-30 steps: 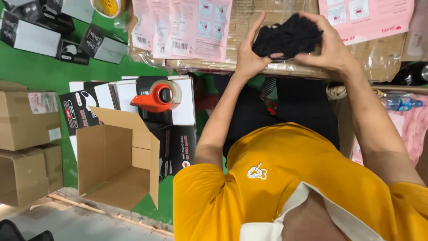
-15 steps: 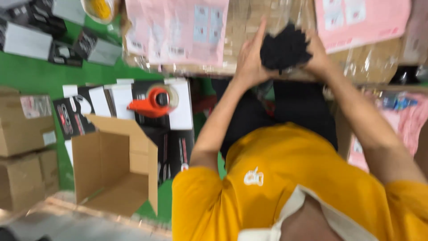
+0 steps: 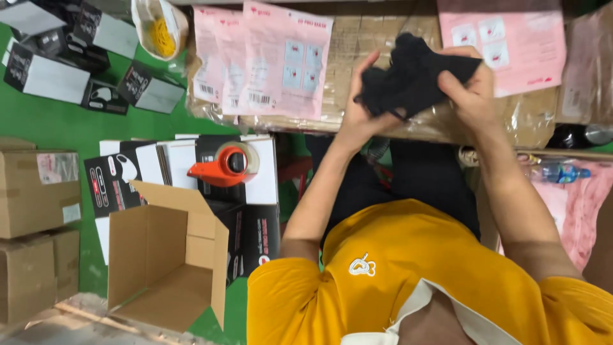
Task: The person places black face masks into pink plastic pouches, seals the pouches, and packs the pouches into cardboard boxes before sealing a box with a tape dispenser.
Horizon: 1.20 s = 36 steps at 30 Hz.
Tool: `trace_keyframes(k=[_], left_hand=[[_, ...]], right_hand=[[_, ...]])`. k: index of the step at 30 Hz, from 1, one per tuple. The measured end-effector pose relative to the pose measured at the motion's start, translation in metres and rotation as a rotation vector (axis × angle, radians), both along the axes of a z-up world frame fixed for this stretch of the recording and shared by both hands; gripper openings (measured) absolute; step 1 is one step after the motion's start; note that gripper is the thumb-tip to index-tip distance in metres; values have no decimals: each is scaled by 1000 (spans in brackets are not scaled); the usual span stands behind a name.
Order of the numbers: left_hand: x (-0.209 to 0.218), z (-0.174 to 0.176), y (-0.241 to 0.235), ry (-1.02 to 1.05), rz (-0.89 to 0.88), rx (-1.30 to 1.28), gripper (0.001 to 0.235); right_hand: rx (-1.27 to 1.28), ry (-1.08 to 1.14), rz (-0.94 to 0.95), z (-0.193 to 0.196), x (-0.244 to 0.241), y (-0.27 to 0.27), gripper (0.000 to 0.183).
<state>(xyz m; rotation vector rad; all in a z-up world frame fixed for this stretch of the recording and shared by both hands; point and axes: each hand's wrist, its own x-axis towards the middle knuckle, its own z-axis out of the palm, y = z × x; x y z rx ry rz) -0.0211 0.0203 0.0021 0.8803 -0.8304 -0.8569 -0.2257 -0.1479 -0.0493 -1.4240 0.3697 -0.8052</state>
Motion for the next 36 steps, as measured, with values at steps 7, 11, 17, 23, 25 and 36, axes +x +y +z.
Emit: trace_keyframes(k=[7, 11, 17, 23, 25, 36], left_hand=[[40, -22, 28, 167, -131, 21, 98], [24, -97, -14, 328, 44, 36, 101], [-12, -130, -28, 845, -438, -234, 137], [-21, -92, -25, 541, -211, -148, 118], [-12, -65, -23, 287, 46, 136, 72], [23, -28, -25, -721, -7, 120, 53]], right_hand=[[-235, 209, -200, 96, -16, 21, 38], [-770, 584, -350, 84, -7, 11, 32], [-403, 90, -292, 62, 18, 31, 37], [-432, 710, -393, 96, 37, 37, 40], [-519, 264, -197, 66, 28, 21, 45], [-680, 475, -96, -57, 45, 9, 54]])
